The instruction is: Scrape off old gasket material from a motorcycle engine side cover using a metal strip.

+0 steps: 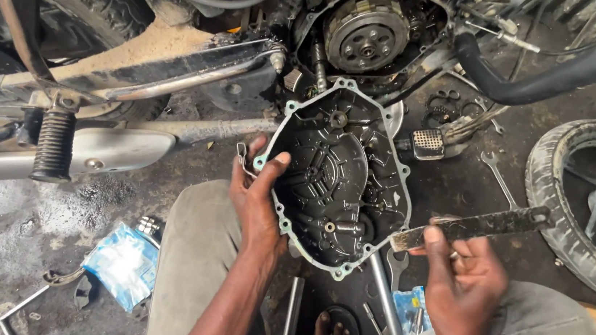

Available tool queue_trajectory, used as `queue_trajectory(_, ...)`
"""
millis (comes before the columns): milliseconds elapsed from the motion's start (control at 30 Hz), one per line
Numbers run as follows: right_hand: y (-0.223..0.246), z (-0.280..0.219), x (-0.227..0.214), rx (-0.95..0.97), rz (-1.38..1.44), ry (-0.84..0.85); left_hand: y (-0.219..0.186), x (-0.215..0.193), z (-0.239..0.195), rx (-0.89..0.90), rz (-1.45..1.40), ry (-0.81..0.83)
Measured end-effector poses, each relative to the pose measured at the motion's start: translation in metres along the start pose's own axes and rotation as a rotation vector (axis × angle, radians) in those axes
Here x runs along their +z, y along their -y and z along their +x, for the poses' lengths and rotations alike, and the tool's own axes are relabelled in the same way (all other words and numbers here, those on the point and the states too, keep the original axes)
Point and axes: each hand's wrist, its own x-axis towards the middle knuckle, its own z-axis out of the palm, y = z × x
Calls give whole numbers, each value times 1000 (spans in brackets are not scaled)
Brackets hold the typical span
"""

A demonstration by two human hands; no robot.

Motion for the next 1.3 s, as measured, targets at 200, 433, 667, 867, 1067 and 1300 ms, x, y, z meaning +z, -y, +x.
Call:
queue_trajectory(200,1,6,-7,-43,68,-74,-4,2,-3,-47,-130,13)
queue_trajectory(433,7,13,-8,84,225,-194,-3,5,-6,-45,-101,-34)
queue_trajectory(667,-23,12,-18,201,142,-28,-2,8,-7,-42,-131,-31)
queue_trajectory(867,-26,23,-24,221,207,92,-3,8,-6,-57,-122,-32)
queue_trajectory(1067,-25,34,-23,196,72,210,-1,5,0,-50,-87,-26)
queue_trajectory(1300,-30,42,-39,251,58,253,-4,6,3,-107,-63,-48)
